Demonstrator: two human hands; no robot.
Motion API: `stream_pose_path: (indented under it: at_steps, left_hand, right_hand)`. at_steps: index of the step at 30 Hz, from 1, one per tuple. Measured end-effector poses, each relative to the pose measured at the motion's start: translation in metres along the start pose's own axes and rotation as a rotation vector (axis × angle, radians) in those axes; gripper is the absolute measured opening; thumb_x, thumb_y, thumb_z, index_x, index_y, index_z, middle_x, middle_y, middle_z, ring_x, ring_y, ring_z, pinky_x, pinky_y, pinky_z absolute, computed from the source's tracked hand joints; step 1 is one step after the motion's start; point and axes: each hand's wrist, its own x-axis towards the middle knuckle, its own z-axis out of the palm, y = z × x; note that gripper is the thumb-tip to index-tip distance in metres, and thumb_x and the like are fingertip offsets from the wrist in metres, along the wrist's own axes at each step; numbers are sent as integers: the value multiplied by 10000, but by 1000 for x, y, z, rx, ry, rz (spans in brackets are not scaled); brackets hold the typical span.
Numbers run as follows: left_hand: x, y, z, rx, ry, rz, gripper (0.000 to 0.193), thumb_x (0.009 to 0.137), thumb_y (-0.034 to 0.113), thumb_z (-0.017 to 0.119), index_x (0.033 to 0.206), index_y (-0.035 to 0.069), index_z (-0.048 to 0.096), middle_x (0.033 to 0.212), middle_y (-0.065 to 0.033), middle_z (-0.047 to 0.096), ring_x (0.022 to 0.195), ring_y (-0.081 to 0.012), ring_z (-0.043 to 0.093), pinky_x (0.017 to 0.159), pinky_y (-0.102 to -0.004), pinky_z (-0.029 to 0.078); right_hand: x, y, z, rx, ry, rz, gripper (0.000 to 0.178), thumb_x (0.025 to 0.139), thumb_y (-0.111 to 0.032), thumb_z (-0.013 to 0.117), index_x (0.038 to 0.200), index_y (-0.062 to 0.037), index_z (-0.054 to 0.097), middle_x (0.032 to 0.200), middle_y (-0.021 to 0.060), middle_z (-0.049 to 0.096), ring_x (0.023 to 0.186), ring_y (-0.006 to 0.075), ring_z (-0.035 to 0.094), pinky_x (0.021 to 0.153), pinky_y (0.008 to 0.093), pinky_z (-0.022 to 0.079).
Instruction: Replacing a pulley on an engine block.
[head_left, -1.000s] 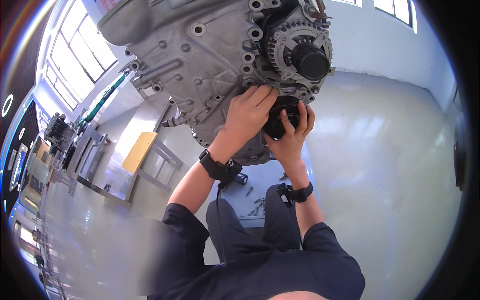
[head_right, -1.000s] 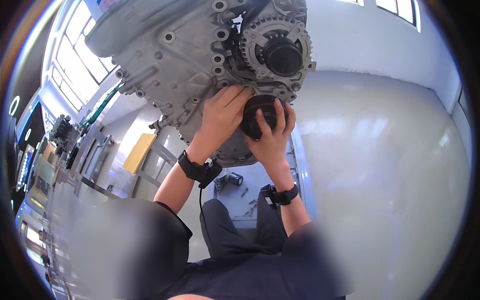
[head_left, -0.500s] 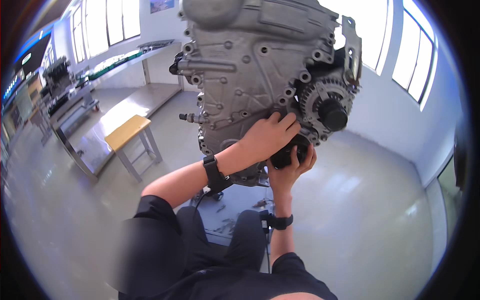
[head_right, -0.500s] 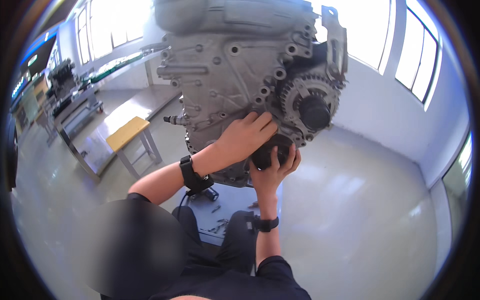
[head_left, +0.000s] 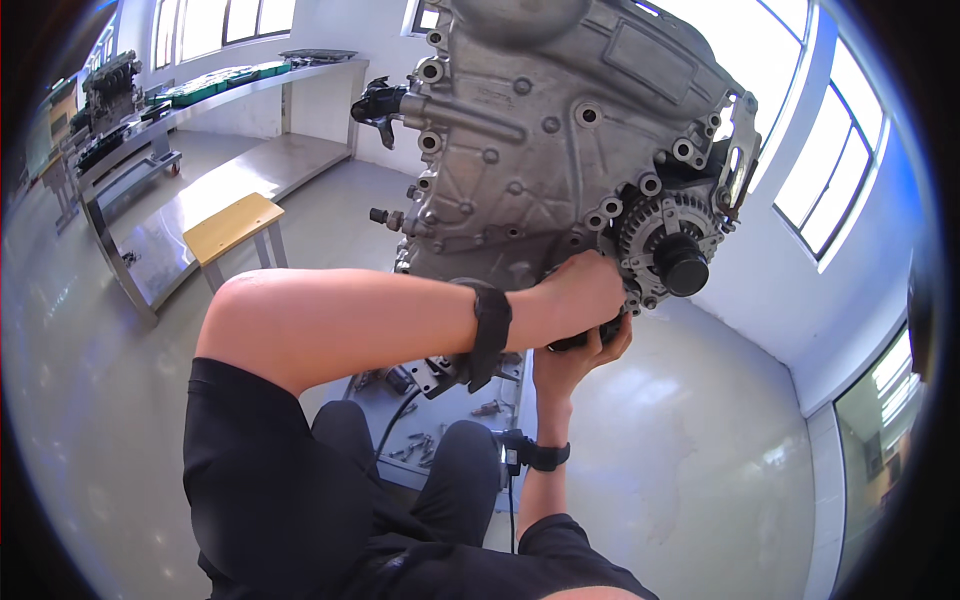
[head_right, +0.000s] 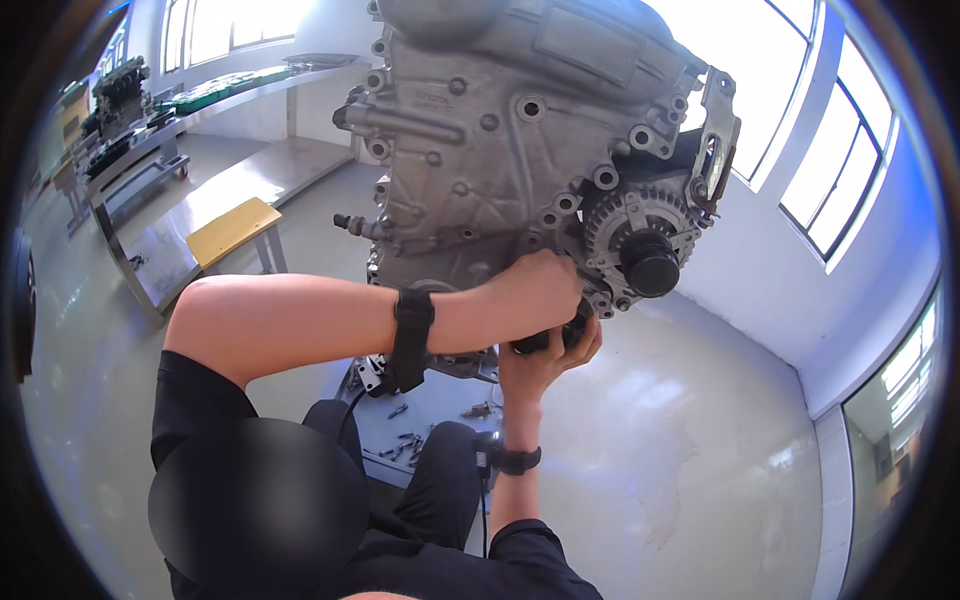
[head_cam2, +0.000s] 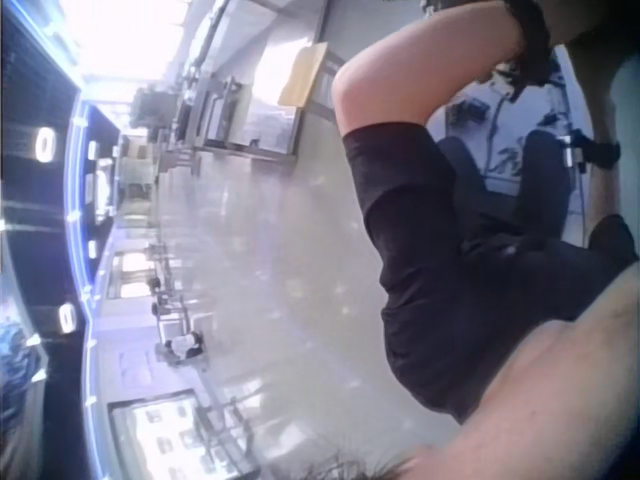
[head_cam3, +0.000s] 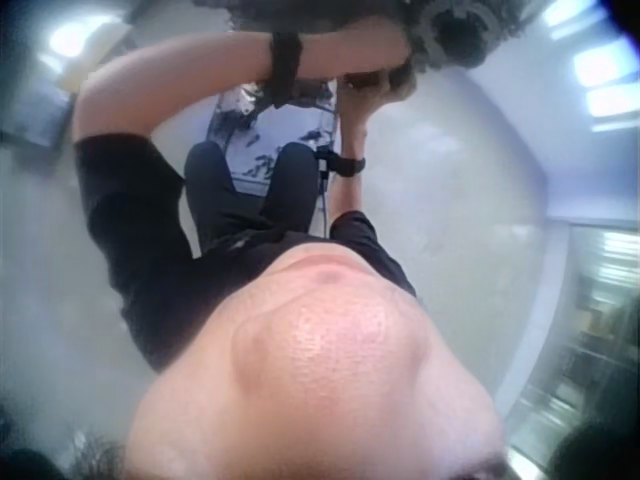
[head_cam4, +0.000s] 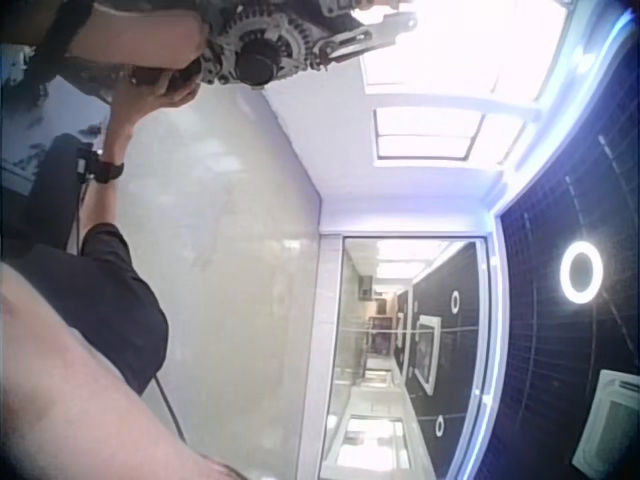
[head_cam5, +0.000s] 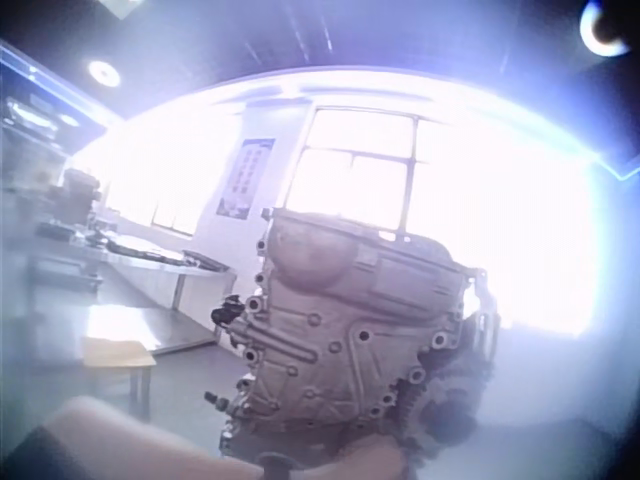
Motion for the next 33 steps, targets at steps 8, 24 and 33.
stream_pose_path:
  at_steps: [8, 24, 33]
  left_hand:
    - [-3, -30, -31, -226, -99, 213, 115, 710, 175, 680, 703, 75, 737, 685, -50, 704, 690, -259, 710, 579, -367, 561]
    - [-13, -25, -32, -253, 140, 303, 220, 765, 166, 669, 973, 99, 644, 926, -96, 601, 703, -226, 689, 600, -335, 563]
    - [-13, -30, -27, -88, -12, 362, 291, 769, 145, 648, 1012, -11, 610, 893, -79, 613, 760, -193, 686, 577, -281, 556]
  right_hand:
    - [-4, -2, -3, 4, -13, -19, 957, 676, -177, 890, 1442, -134, 320, 1539, 220, 117, 1418, 450, 129, 1108, 614, 215]
    - [-4, -2, -4, 18, -25, 87, 815, 601, -130, 872, 1314, -145, 479, 1516, 232, 194, 1373, 506, 181, 1071, 654, 272]
    - [-5, 2, -4, 21, -4, 85, 838, 598, -134, 868, 1332, -172, 465, 1522, 219, 227, 1358, 512, 229, 1053, 640, 314]
